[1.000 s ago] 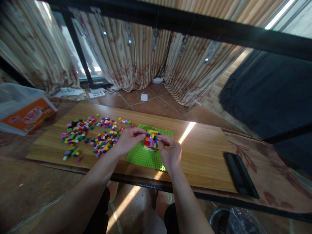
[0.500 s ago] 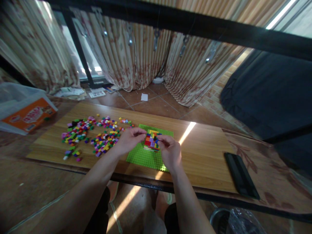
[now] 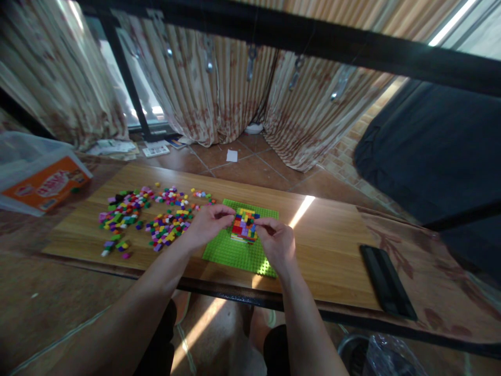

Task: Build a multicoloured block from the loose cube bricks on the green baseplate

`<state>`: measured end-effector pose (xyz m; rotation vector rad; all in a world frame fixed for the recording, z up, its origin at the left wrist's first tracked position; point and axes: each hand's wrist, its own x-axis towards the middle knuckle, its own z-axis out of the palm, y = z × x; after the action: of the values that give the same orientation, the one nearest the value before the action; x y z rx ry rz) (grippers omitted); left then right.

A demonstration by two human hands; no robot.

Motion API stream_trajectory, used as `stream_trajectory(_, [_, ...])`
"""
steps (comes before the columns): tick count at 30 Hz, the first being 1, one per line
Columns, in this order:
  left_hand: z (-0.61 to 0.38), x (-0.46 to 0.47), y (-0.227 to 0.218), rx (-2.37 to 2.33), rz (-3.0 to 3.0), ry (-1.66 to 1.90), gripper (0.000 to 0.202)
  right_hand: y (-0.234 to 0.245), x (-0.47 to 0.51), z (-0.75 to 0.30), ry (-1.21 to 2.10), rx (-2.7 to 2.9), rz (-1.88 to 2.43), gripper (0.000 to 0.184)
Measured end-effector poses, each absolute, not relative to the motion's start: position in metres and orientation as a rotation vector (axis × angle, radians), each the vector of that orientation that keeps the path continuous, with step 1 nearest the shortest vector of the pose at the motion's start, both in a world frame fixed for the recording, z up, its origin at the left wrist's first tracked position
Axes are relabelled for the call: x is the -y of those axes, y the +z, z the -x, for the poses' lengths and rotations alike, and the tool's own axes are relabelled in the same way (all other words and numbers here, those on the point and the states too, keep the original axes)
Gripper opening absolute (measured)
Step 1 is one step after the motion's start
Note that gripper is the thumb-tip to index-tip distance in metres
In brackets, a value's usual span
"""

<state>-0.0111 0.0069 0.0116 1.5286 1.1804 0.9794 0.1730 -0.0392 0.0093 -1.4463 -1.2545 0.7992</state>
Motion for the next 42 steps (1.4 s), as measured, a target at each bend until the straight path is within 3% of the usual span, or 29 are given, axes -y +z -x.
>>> stream_trajectory(22, [0.011,-0.007,0.010,-1.180,-1.550,0.988,0.013,0.023,0.050,-0.161,0.368,1.584,1.742,0.018])
stream_trajectory(42, [0.012,-0.007,0.010,-1.174,-1.591,0.988,0.013,0.013,0.045,-0.158,0.556,1.330,1.587,0.020])
